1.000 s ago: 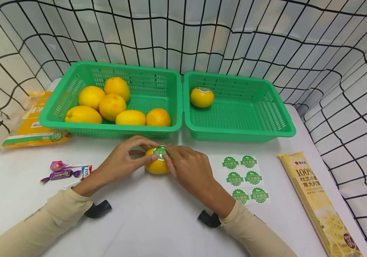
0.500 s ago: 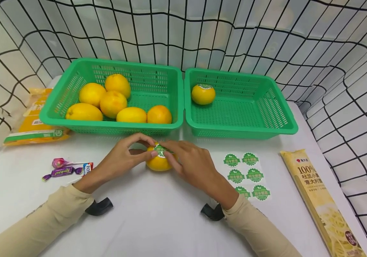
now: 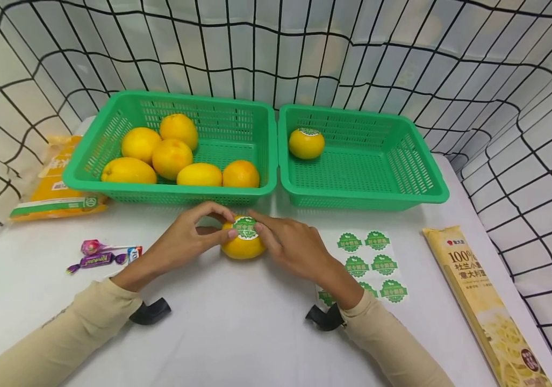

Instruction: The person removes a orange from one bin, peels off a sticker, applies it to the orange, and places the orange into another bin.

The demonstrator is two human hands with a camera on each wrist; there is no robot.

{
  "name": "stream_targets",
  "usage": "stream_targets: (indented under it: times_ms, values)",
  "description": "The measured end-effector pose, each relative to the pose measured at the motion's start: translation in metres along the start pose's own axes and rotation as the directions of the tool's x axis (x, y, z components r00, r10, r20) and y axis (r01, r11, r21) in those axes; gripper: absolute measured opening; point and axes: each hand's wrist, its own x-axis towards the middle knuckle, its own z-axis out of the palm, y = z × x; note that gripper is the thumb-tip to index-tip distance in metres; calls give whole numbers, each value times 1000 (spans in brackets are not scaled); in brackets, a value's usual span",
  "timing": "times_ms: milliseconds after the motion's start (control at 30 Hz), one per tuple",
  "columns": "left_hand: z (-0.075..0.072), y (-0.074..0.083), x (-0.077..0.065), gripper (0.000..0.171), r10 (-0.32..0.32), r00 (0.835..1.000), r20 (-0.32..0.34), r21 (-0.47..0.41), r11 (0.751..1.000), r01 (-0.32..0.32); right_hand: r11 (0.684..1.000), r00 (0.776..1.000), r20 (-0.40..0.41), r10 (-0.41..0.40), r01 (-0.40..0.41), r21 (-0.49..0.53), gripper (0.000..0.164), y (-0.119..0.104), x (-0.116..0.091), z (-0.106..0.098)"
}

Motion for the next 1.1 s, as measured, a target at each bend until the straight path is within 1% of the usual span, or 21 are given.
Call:
stream_targets:
  times_ms: [67,167,267,433,500,600,667,733,833,967,1100]
  values:
    - [-1,0,1,29,-4,1000,4,-1,1000,4,995,1000,28,3,-6,101,45,5,2,1]
    - [-2,-1,0,30,-12,1000,13,-8,1000,12,973,997,76,-17,0,230,44,12,4,3]
    - [-2,-2,-1,29,-16,1000,20,-13,1000,17,955,993,117,-35,-1,298,45,16,6,3]
    - [-3,-1,-1,30,-23,999,26,-13,1000,24,930,987,154,-49,-11,367,48,20,7,2]
    - [-3,0,-1,30,-22,999,31,-15,1000,23,910,985,165,-50,-23,414,48,22,8,2]
    - [-3,0,-1,30,-19,999,43,-26,999,21,861,979,202,-23,-83,502,46,25,9,2]
    - [-3,-1,-2,29,-25,999,48,-35,999,26,826,970,242,-9,-129,549,46,28,9,2]
    - [-2,-1,-3,29,-30,998,50,-44,998,33,801,961,278,-1,-166,575,47,30,10,2]
    - [-3,-2,-4,30,-42,998,47,-49,998,45,790,950,312,-15,-180,587,49,33,12,0]
    - [-5,-3,-1,31,-56,997,52,-44,997,58,786,942,335,-32,-183,590,51,36,12,-4]
    - [-6,-2,3,30,-45,996,74,-44,998,49,788,946,323,2,-201,582,47,34,12,-6]
